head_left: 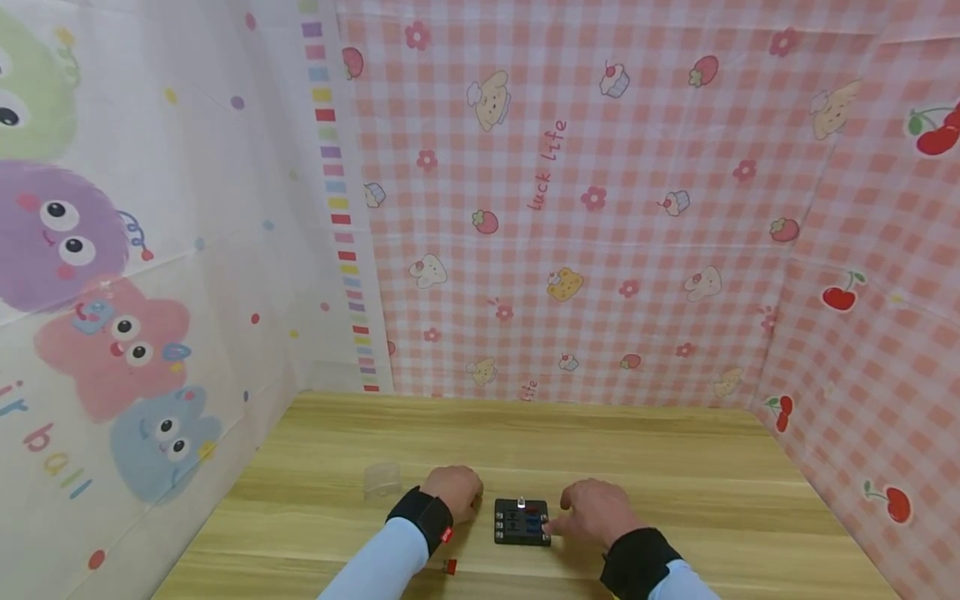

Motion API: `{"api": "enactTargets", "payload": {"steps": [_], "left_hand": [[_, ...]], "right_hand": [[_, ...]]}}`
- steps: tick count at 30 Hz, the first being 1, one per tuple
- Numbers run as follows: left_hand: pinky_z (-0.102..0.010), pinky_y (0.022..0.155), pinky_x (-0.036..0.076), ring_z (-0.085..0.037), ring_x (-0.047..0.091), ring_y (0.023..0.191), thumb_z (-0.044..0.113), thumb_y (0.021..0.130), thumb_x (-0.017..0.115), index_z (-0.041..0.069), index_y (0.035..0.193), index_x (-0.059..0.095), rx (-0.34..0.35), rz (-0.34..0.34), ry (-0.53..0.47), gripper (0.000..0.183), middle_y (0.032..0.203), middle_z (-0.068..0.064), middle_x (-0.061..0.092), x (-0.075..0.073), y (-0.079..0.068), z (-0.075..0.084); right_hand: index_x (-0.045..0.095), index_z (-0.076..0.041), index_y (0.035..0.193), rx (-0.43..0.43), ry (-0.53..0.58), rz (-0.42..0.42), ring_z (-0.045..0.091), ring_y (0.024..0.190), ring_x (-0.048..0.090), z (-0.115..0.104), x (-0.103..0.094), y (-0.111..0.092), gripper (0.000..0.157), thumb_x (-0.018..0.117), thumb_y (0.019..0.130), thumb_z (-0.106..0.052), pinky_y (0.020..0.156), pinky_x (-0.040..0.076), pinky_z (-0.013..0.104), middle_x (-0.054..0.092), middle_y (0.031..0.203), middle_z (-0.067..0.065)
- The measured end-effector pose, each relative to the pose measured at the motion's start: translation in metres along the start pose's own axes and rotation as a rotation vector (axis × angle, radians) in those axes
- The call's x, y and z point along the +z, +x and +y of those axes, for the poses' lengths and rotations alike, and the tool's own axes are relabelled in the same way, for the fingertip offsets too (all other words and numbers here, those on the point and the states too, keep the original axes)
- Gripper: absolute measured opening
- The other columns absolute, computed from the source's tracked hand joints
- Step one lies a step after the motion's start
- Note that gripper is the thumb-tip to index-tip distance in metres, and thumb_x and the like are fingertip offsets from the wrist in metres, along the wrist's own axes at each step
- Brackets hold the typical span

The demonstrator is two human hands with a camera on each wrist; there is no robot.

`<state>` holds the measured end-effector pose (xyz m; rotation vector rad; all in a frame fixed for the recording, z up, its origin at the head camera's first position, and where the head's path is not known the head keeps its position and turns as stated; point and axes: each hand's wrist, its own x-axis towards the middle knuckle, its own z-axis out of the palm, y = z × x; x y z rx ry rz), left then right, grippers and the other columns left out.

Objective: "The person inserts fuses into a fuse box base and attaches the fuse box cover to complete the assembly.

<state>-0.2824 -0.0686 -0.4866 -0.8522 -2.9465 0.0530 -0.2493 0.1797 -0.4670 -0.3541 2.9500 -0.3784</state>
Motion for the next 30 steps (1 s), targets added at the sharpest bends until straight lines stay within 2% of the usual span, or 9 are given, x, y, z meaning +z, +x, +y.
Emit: {"api": "enactTargets", "payload": {"steps": [11,21,30], "left_hand": [[-0.029,0.066,0.052,-0.011,0.062,0.071,0.015,0.079,0.082,0.016,0.082,0.076,-0.004,0.046,0.015,0.007,0.075,0.007,0.067,0.004,0.003,0.001],[-0.028,0.062,0.05,-0.009,0.057,0.063,0.012,0.078,0.082,0.017,0.074,0.072,0.003,0.101,0.037,0.012,0.068,0.007,0.063,0.012,0.004,-0.001],[-0.028,0.061,0.049,-0.009,0.055,0.061,0.012,0.08,0.081,0.017,0.071,0.07,-0.005,0.078,0.04,0.015,0.065,0.007,0.061,0.011,0.003,-0.001]], "right_hand": [[0.074,-0.011,0.099,0.011,-0.003,-0.005,0.024,0.088,0.06,0.0,0.0,-0.001,0.044,0.079,0.079,-0.05,0.086,0.048,0.049,0.07,0.098,0.004],[0.074,-0.011,0.099,0.021,0.009,-0.014,0.023,0.088,0.06,0.001,0.001,-0.001,0.043,0.079,0.079,-0.049,0.086,0.047,0.049,0.07,0.097,0.004],[0.074,-0.011,0.098,0.019,0.012,-0.005,0.023,0.087,0.06,0.002,0.003,-0.001,0.043,0.079,0.078,-0.049,0.086,0.047,0.048,0.07,0.096,0.003]]}}
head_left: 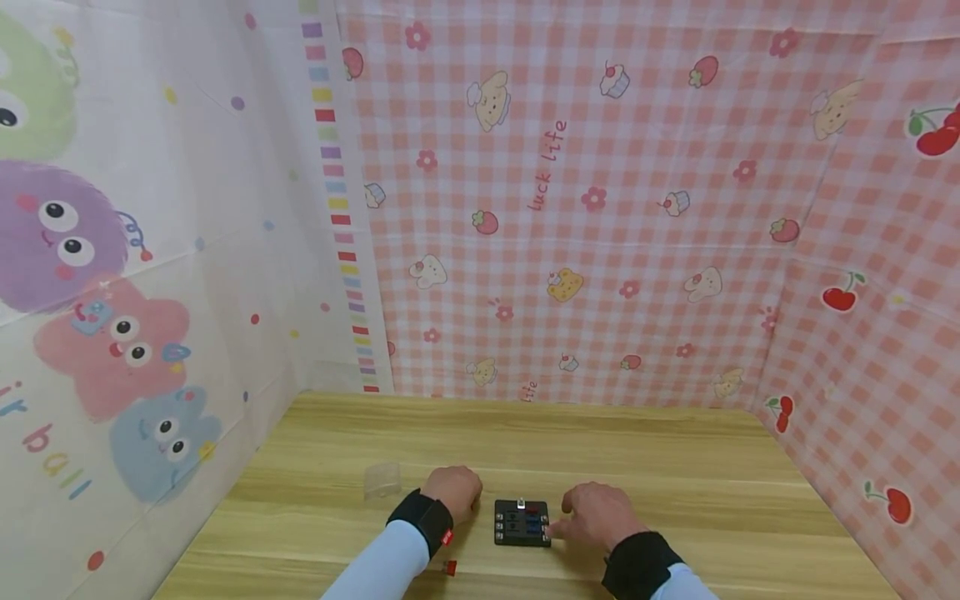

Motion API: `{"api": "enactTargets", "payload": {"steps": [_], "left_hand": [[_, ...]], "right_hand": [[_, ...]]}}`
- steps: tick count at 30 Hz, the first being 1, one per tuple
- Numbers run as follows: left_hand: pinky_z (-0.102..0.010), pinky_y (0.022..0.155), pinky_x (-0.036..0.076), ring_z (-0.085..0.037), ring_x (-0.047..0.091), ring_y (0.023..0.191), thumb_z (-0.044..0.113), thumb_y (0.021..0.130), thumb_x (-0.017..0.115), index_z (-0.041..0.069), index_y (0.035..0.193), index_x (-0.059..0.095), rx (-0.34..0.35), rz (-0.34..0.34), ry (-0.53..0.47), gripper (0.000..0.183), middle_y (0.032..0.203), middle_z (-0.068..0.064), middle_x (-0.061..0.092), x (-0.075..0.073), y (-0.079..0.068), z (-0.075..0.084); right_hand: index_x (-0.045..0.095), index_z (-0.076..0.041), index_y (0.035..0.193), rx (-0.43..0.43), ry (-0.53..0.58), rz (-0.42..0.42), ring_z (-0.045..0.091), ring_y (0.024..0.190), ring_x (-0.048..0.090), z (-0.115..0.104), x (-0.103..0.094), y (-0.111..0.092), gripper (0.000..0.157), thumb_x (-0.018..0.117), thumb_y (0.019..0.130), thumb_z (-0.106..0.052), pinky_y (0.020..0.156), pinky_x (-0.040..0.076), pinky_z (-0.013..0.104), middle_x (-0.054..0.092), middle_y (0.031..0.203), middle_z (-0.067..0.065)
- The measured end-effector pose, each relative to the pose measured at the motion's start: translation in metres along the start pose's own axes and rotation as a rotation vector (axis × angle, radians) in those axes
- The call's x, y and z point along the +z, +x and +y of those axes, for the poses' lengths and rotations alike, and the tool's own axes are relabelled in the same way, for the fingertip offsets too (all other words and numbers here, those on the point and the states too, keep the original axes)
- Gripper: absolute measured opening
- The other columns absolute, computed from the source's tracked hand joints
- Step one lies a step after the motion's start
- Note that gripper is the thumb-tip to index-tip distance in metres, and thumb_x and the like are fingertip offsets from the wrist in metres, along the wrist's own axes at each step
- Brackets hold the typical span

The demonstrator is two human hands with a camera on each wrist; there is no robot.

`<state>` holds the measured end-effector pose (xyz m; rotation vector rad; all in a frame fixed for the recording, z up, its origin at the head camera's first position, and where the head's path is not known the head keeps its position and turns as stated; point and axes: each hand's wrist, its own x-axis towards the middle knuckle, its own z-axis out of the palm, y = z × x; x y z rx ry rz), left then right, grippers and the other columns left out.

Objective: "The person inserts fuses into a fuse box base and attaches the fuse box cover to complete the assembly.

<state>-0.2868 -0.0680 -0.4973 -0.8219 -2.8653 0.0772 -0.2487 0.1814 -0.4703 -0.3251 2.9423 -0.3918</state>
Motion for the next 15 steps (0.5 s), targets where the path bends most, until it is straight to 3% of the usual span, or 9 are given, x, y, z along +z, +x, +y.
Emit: {"api": "enactTargets", "payload": {"steps": [10,15], "left_hand": [[-0.028,0.059,0.048,-0.01,0.056,0.061,0.011,0.078,0.081,0.017,0.068,0.068,-0.005,0.021,-0.004,0.018,0.064,0.007,0.06,0.0009,-0.0012,-0.0015],[-0.029,0.056,0.048,-0.01,0.054,0.057,0.01,0.079,0.079,0.016,0.064,0.065,-0.012,0.03,0.009,0.022,0.061,0.006,0.059,-0.0067,-0.003,0.0008]], "right_hand": [[0.074,-0.011,0.097,-0.007,-0.003,-0.002,0.023,0.088,0.061,0.0005,0.0018,0.0011,0.043,0.079,0.078,-0.05,0.086,0.047,0.048,0.07,0.096,0.003],[0.074,-0.011,0.096,-0.016,-0.01,0.007,0.023,0.086,0.061,-0.0001,0.0018,0.0002,0.042,0.079,0.079,-0.049,0.084,0.048,0.048,0.07,0.095,0.003]]}}
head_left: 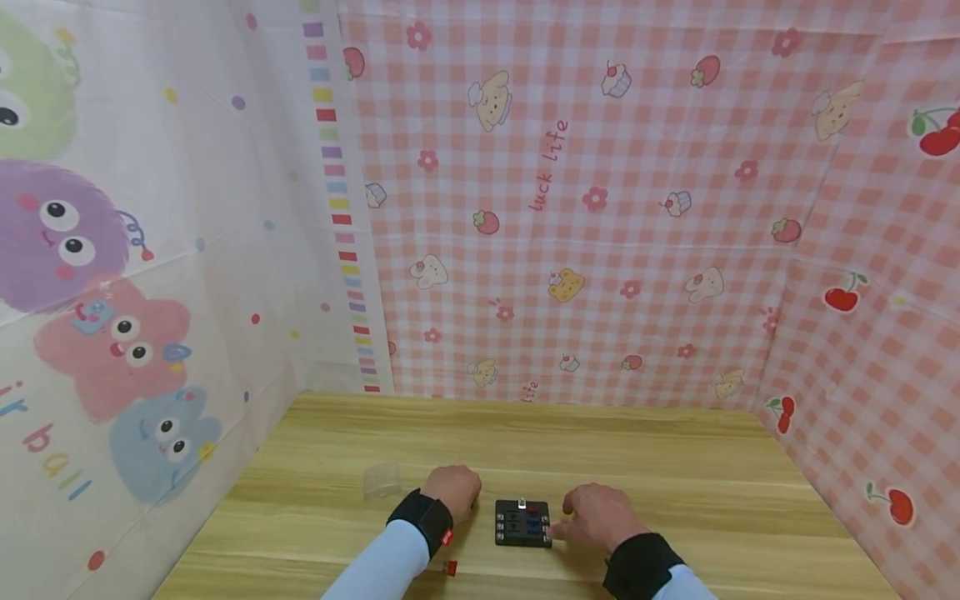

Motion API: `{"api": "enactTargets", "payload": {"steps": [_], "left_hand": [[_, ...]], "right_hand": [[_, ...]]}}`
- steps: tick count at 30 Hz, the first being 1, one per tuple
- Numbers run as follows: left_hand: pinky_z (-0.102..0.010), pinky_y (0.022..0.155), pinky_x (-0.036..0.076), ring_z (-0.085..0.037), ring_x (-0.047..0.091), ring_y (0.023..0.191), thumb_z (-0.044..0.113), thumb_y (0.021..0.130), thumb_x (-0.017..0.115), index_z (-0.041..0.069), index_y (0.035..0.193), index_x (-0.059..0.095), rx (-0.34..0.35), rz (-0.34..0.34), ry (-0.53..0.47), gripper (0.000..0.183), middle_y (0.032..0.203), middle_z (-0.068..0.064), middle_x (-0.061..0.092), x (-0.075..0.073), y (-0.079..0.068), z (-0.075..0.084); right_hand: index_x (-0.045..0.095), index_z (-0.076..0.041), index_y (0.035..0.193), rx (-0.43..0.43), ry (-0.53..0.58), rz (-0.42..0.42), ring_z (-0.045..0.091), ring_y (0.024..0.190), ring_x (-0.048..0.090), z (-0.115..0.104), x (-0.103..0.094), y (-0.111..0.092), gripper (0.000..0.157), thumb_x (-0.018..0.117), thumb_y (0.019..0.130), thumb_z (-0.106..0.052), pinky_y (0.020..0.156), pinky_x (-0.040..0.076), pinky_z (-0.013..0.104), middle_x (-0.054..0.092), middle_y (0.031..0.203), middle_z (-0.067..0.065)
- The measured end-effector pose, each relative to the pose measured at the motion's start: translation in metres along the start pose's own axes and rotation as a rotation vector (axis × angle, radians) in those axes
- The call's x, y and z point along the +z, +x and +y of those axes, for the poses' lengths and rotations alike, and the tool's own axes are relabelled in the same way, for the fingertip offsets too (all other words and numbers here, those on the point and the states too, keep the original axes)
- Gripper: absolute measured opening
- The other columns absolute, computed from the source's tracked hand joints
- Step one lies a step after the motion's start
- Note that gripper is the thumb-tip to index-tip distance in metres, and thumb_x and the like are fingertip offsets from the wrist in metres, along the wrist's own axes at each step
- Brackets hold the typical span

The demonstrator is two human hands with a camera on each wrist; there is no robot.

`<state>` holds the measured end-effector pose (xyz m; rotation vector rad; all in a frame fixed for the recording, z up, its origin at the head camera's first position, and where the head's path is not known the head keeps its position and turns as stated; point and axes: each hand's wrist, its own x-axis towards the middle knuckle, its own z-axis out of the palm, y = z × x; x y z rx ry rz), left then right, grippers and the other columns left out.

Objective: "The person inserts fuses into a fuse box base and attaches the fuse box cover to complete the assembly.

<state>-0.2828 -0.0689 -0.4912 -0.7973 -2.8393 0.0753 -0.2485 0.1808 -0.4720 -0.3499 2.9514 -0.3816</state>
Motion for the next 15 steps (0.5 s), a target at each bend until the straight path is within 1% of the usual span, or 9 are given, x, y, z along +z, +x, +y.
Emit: {"api": "enactTargets", "payload": {"steps": [4,11,15], "left_hand": [[-0.029,0.054,0.047,-0.01,0.053,0.054,0.009,0.08,0.078,0.015,0.063,0.065,-0.017,0.003,0.017,0.023,0.058,0.005,0.058,-0.005,-0.0009,0.0017],[-0.029,0.053,0.046,-0.01,0.053,0.054,0.011,0.082,0.077,0.015,0.063,0.063,-0.027,-0.008,0.039,0.024,0.058,0.004,0.057,-0.0024,-0.0007,0.0006],[-0.03,0.053,0.045,-0.01,0.05,0.054,0.011,0.081,0.077,0.015,0.062,0.062,-0.047,-0.018,0.022,0.025,0.058,0.005,0.054,-0.0025,-0.0019,0.0004]], "right_hand": [[0.073,-0.011,0.097,0.002,0.001,-0.002,0.023,0.087,0.061,-0.0012,-0.001,-0.0008,0.042,0.079,0.079,-0.049,0.084,0.048,0.047,0.07,0.096,0.003],[0.073,-0.011,0.098,0.017,0.004,-0.015,0.023,0.088,0.061,-0.0022,-0.0008,-0.0008,0.043,0.079,0.079,-0.049,0.085,0.048,0.048,0.07,0.097,0.003],[0.074,-0.011,0.098,0.009,-0.004,-0.017,0.023,0.088,0.062,-0.0012,-0.0001,-0.001,0.044,0.078,0.079,-0.05,0.085,0.048,0.047,0.07,0.096,0.003]]}}
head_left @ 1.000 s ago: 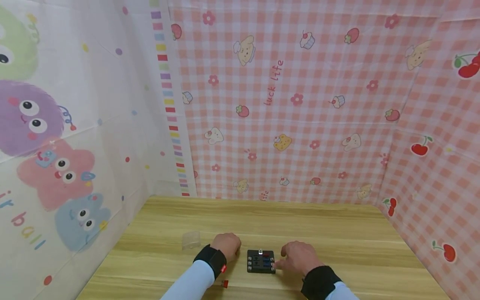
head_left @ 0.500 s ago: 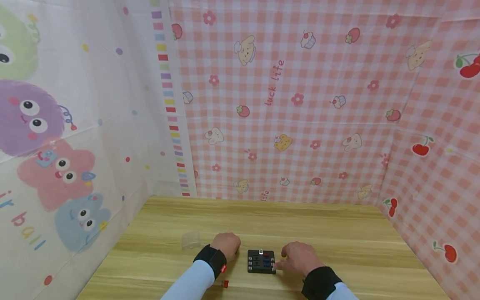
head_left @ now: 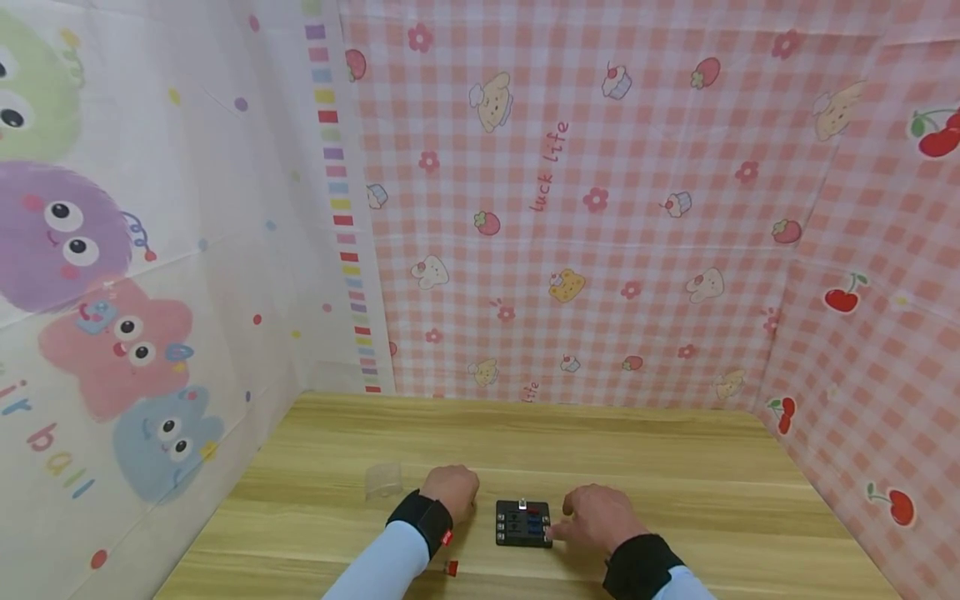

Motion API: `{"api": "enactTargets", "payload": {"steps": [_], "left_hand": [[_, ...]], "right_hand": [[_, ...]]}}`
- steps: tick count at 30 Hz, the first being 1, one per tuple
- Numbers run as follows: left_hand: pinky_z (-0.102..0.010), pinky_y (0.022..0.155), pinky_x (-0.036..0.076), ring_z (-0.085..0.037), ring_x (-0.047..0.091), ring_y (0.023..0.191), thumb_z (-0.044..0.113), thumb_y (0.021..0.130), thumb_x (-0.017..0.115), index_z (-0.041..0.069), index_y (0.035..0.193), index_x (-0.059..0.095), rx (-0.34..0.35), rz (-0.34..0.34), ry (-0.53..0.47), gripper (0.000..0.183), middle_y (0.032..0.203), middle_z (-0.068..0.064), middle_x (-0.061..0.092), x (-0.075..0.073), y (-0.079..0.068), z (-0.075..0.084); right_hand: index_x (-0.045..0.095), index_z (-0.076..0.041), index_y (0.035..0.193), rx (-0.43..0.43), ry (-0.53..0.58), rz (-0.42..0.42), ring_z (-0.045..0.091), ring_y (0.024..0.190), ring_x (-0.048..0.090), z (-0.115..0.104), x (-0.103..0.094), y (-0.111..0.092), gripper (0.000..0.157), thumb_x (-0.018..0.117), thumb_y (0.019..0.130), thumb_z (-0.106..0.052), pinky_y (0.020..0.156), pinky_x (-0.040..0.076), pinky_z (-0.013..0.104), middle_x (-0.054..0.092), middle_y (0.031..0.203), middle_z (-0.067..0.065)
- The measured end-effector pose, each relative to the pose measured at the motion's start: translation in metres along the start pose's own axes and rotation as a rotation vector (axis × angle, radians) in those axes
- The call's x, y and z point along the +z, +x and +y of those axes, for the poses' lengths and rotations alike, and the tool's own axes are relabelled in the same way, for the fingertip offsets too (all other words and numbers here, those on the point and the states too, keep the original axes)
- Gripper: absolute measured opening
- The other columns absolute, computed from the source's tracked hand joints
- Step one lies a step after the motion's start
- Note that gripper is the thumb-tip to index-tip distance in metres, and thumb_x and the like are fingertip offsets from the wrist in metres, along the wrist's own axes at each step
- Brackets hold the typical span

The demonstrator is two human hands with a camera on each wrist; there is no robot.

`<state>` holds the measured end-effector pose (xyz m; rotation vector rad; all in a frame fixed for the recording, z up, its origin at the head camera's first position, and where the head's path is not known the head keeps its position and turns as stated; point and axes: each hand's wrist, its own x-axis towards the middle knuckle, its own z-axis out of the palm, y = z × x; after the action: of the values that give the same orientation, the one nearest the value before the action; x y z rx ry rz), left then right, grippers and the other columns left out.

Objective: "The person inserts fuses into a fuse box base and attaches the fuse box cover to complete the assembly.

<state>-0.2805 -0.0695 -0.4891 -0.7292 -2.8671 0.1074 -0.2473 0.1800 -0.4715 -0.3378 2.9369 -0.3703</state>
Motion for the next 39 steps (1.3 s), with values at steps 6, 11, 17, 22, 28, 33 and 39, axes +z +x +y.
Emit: {"api": "enactTargets", "payload": {"steps": [6,11,17,22,28,33,39], "left_hand": [[-0.03,0.052,0.042,-0.01,0.044,0.053,0.011,0.081,0.077,0.014,0.063,0.061,-0.022,-0.02,-0.034,0.024,0.057,0.005,0.051,-0.0038,-0.0025,0.0002],[-0.031,0.055,0.045,-0.011,0.046,0.055,0.011,0.08,0.078,0.014,0.063,0.062,-0.015,-0.022,-0.056,0.023,0.059,0.005,0.052,-0.0047,-0.002,-0.002],[-0.031,0.059,0.047,-0.01,0.051,0.058,0.012,0.079,0.08,0.014,0.067,0.067,0.006,-0.03,-0.092,0.017,0.063,0.006,0.056,-0.0023,0.0002,-0.0058],[-0.03,0.06,0.048,-0.009,0.054,0.061,0.01,0.077,0.08,0.015,0.069,0.07,0.019,-0.037,-0.104,0.015,0.065,0.007,0.06,-0.0025,-0.0009,-0.0066],[-0.029,0.059,0.048,-0.009,0.054,0.061,0.008,0.078,0.08,0.015,0.069,0.07,0.02,-0.046,-0.11,0.015,0.065,0.007,0.06,-0.005,-0.0033,-0.0074],[-0.029,0.059,0.049,-0.008,0.055,0.061,0.009,0.077,0.081,0.015,0.07,0.071,0.026,-0.045,-0.103,0.014,0.065,0.008,0.06,-0.0041,-0.0041,-0.0083],[-0.029,0.06,0.049,-0.009,0.054,0.062,0.008,0.077,0.081,0.015,0.07,0.071,0.025,-0.044,-0.1,0.014,0.065,0.008,0.059,-0.0047,-0.0052,-0.0076]], "right_hand": [[0.074,-0.01,0.098,-0.003,-0.003,0.001,0.023,0.088,0.062,0.002,0.0013,0.0008,0.045,0.078,0.079,-0.051,0.086,0.049,0.047,0.07,0.096,0.003],[0.074,-0.01,0.099,0.013,0.003,-0.009,0.024,0.09,0.062,0.0005,0.0003,0.0006,0.045,0.078,0.079,-0.051,0.086,0.048,0.047,0.07,0.097,0.003],[0.074,-0.01,0.101,0.033,0.023,-0.024,0.025,0.091,0.062,-0.0004,-0.0015,0.0007,0.046,0.078,0.079,-0.05,0.088,0.047,0.049,0.07,0.099,0.004],[0.074,-0.01,0.101,0.03,0.031,-0.032,0.024,0.09,0.061,-0.001,-0.0027,0.0006,0.045,0.079,0.079,-0.05,0.087,0.048,0.049,0.07,0.099,0.004],[0.074,-0.01,0.101,0.02,0.025,-0.032,0.023,0.088,0.061,-0.0006,-0.0024,0.0014,0.046,0.079,0.079,-0.05,0.086,0.048,0.049,0.07,0.098,0.004],[0.074,-0.011,0.099,0.014,0.008,-0.024,0.023,0.087,0.061,0.0007,-0.0003,0.0021,0.045,0.079,0.079,-0.05,0.086,0.048,0.047,0.07,0.097,0.003],[0.074,-0.011,0.099,0.008,0.006,-0.024,0.022,0.086,0.06,0.0008,0.0011,0.002,0.045,0.079,0.079,-0.05,0.085,0.048,0.047,0.069,0.096,0.003]]}}
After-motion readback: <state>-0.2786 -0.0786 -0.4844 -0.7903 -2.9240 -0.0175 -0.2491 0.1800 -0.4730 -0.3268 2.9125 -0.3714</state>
